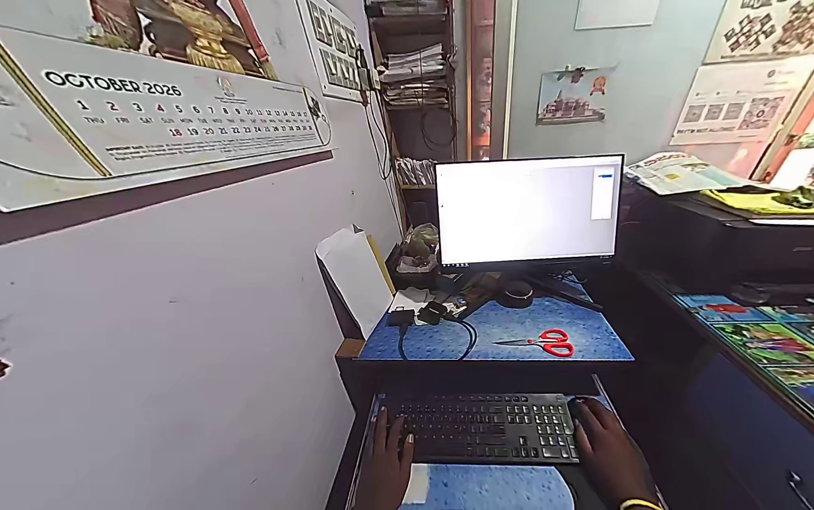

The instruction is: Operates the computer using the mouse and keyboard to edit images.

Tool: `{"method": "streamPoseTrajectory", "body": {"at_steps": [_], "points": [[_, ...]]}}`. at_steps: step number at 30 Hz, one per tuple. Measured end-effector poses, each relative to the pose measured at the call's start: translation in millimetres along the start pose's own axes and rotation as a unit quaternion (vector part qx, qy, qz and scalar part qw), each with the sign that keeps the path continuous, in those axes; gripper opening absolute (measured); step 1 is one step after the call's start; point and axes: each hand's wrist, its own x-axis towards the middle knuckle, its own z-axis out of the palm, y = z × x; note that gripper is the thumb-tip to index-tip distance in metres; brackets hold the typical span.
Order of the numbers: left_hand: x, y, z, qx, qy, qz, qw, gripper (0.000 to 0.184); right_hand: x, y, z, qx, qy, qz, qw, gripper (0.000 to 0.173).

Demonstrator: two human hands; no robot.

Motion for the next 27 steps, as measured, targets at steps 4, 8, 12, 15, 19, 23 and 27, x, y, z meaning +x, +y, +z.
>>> {"method": "streamPoseTrajectory", "body": {"at_steps": [4,8,12,15,19,23,27], "points": [[0.7,0.9,-1.1,-0.006,-0.013,-0.004,1.000,0.058,-1.0,1.8,1.8,-0.001,0.007,-0.002,1.000,0.045],[0.2,-1.9,-0.3,-0.007,0.000,0.006,1.000,0.060,-0.9,-0.5,1.9,-0.007,0.009,-0.005,1.000,0.046],[0.1,-1.0,0.9,-0.004,0.012,0.010,1.000,0.059,-0.3,-1.5,-0.3,-0.009,0.007,-0.003,1.000,0.046],[1.0,0.5,0.5,-0.003,0.016,0.007,1.000,0.060,0.3,-2.8,-1.7,-0.001,0.008,0.000,1.000,0.045],[0.8,-0.9,0.3,-0.001,0.016,0.010,1.000,0.061,0.0,0.7,1.2,-0.009,-0.003,-0.003,1.000,0.047],[1.7,0.8,-1.3,-0.014,0.012,0.001,1.000,0.063,0.8,-4.5,-5.5,-0.010,-0.005,0.011,1.000,0.050],[1.3,6.2,-7.3,-0.040,-0.009,-0.026,0.999,0.060,0.6,-10.8,-15.8,-0.019,-0.037,0.036,0.998,0.052]]}}
